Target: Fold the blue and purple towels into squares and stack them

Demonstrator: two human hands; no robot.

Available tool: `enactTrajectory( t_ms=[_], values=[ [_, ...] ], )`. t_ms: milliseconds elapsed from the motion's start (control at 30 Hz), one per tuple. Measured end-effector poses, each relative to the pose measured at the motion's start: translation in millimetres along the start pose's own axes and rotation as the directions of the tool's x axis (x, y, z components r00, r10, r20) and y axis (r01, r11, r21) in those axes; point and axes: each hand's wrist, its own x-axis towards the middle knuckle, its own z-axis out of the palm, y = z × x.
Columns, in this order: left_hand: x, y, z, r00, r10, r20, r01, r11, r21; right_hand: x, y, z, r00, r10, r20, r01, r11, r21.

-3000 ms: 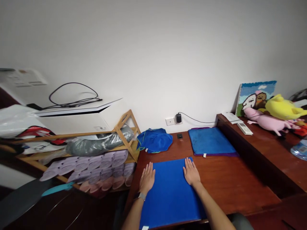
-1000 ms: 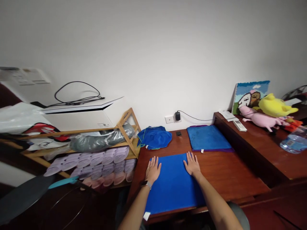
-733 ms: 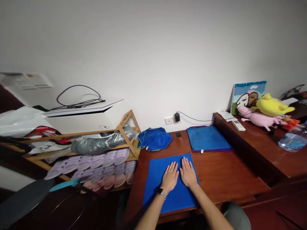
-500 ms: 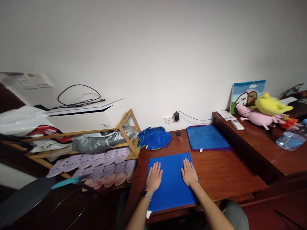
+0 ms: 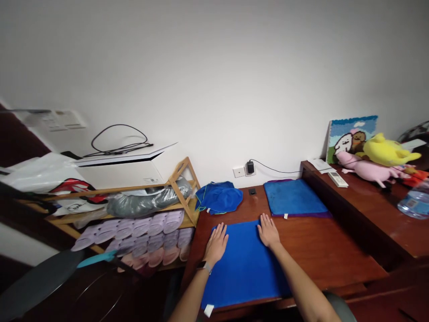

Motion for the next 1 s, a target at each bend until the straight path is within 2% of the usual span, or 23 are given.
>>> enactTrajectory(
  t_ms=[133,300,467,633,733,800,833,900,1000],
  values=[
    [17,-2,11.5,0.995,-0.064,0.076,0.063,0.998,0.012,10,12,17,1.000,0.011,0.024,-0.011,1.000,-0.003],
    [16,-11,20.9,0.989,-0.132,0.060,0.130,0.991,0.030,7,14,25,0.999,0.036,0.012,-0.035,0.999,-0.035],
    [16,-16,19.0,0.986,-0.146,0.081,0.146,0.989,0.006,7,11,18,0.998,0.051,0.031,-0.050,0.998,-0.043],
    [0,-46,13.3,0.968,-0.231,0.095,0.230,0.973,0.018,6,10,17,0.998,0.045,0.042,-0.043,0.998,-0.045],
    [-7,-55,6.5,0.976,-0.215,0.039,0.214,0.976,0.034,7,9,18,0.999,0.037,0.034,-0.035,0.998,-0.048],
    [-2,-41,1.4,0.986,-0.163,-0.030,0.164,0.986,0.032,7,9,19,0.999,0.028,0.021,-0.028,0.999,-0.041],
    [3,-26,-0.2,0.991,-0.120,-0.054,0.122,0.992,0.025,7,9,19,1.000,0.024,0.013,-0.024,0.999,-0.035],
    [17,17,0.8,0.998,-0.005,-0.055,0.004,1.000,-0.006,7,10,20,1.000,0.021,0.000,-0.021,0.999,-0.027],
    [38,88,14.5,0.990,0.136,0.022,-0.134,0.988,-0.082,8,11,22,1.000,0.022,0.002,-0.022,0.999,-0.024]
  ],
)
